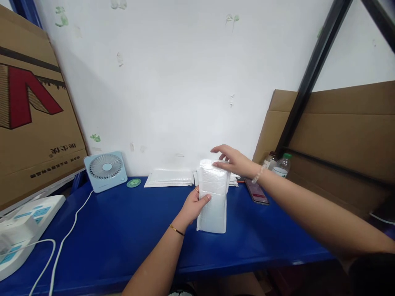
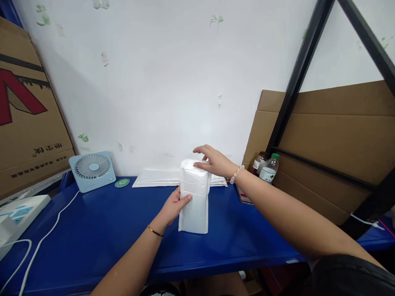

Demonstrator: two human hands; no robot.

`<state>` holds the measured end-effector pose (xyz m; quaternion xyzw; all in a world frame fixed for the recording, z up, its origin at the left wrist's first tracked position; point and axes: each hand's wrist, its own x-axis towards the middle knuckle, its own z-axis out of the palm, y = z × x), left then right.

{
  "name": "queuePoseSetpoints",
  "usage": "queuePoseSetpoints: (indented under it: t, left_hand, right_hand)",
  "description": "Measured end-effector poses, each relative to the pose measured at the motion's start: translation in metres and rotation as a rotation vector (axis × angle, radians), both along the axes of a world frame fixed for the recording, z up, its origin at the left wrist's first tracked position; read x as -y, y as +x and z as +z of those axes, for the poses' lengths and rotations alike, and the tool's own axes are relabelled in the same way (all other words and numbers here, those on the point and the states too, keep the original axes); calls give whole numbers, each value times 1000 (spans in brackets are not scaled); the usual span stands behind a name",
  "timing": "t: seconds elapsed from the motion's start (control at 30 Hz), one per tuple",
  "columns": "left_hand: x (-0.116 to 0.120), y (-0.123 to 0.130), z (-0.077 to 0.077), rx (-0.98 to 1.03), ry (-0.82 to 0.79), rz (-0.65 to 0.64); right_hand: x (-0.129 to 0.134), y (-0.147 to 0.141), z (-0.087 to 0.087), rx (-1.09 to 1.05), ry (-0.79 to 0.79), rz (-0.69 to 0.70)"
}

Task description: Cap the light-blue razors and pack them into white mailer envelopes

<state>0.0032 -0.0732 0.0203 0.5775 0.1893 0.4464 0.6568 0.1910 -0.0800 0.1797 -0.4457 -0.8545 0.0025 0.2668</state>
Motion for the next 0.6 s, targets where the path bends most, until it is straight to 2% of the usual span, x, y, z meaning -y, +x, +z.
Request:
queuePoseSetpoints:
  t: [0.07,0.13,0.2,0.23,0.3,0.37,0.4,0.47,0.6]
  left_hand:
    - [-2,1,-1,16,13,20]
    - [-5,2,-3,18,36,23]
    - [-11,1,-5,27,54,81]
    - [-14,0,-6,34,54,164]
    - [-22,-3,-7,67,13,425]
    - [-29,-9,-8,113,-87,667]
    - [-32,-11,-8,140,-149,734]
    - [-38,-15,-10,188,-272,771]
    - [-50,-20,-18,237,-508,727]
  right_hand:
    - [2,-3,-7,116,110,28]
    - [0,-3,-11,241,54,66]
    - [-10,2,-14,238,-51,20]
    - [-18,7,-16,178,-92,-39]
    - [-37,25,-22,-46,-105,-202]
    - [-59,47,-35,-314,-122,-380]
    - [-70,58,-43,-438,-131,-493]
    - [-88,78,-63,-531,-198,-770]
    - [-106,97,-104,-446,-224,-944]
